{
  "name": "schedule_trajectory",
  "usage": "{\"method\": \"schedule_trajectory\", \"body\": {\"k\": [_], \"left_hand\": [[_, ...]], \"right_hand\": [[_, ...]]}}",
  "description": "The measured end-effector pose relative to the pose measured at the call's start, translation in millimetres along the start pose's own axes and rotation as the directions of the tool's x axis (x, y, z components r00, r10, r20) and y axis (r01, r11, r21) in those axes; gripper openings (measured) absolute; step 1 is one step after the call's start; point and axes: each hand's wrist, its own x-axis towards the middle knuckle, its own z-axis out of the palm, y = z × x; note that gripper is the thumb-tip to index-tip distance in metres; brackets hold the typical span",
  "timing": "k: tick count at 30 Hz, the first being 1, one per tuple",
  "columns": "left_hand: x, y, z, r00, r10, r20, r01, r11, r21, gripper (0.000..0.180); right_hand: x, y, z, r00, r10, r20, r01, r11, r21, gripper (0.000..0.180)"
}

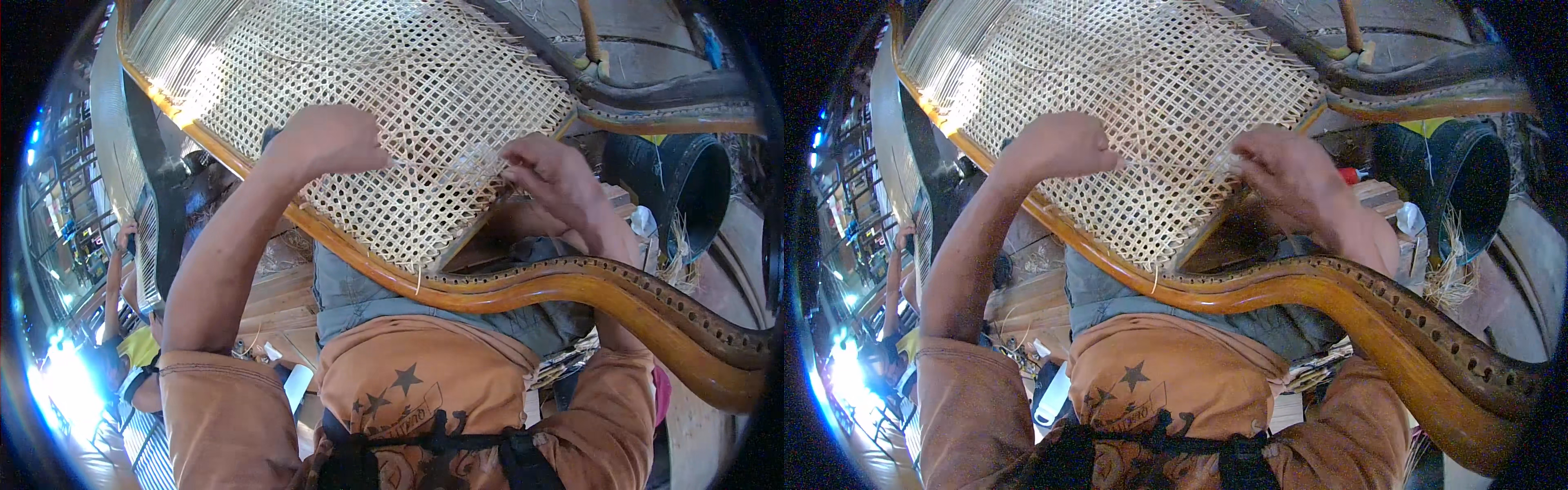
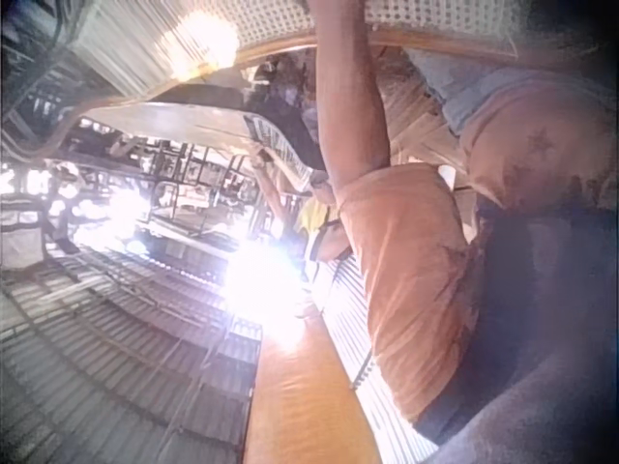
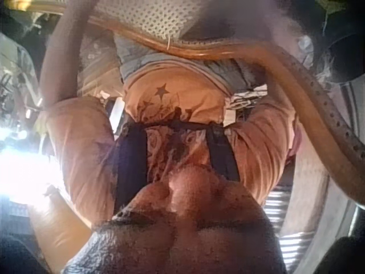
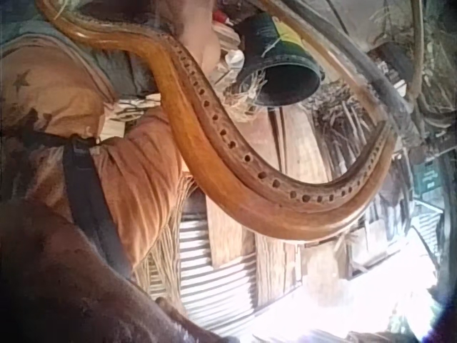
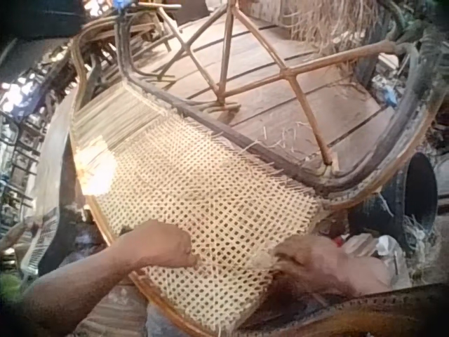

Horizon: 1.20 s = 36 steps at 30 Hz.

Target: Weaving the mesh seat of a wooden chair using thin rattan or cane strips.

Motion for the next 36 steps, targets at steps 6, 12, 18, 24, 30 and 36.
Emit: {"method": "schedule_trajectory", "body": {"k": [6,12,18,24,30,36], "left_hand": [[-12,-6,15,0.998,0.032,-0.047,-0.037,0.993,-0.108,0.045],[-11,-11,18,0.995,0.052,-0.084,-0.061,0.993,-0.102,0.046],[-9,-19,30,0.949,0.163,-0.269,-0.182,0.982,-0.045,0.052],[-16,-22,26,0.979,0.066,-0.194,-0.070,0.997,-0.015,0.046],[-24,-29,37,0.986,-0.031,-0.166,0.030,0.999,-0.013,0.051],[-35,-57,56,0.964,-0.161,-0.212,0.115,0.970,-0.213,0.051]], "right_hand": [[-11,-22,-29,0.783,0.454,0.424,-0.493,0.870,-0.021,0.023],[-26,-9,-16,0.722,0.471,0.507,-0.675,0.639,0.368,0.013],[-26,16,-48,0.820,0.396,0.414,-0.469,0.879,0.088,0.008],[-13,22,-38,0.944,0.170,0.283,-0.163,0.985,-0.050,0.010],[-3,24,-32,0.911,0.309,0.272,-0.288,0.951,-0.116,0.012],[7,17,-8,0.950,0.190,0.246,-0.107,0.943,-0.315,0.018]]}}
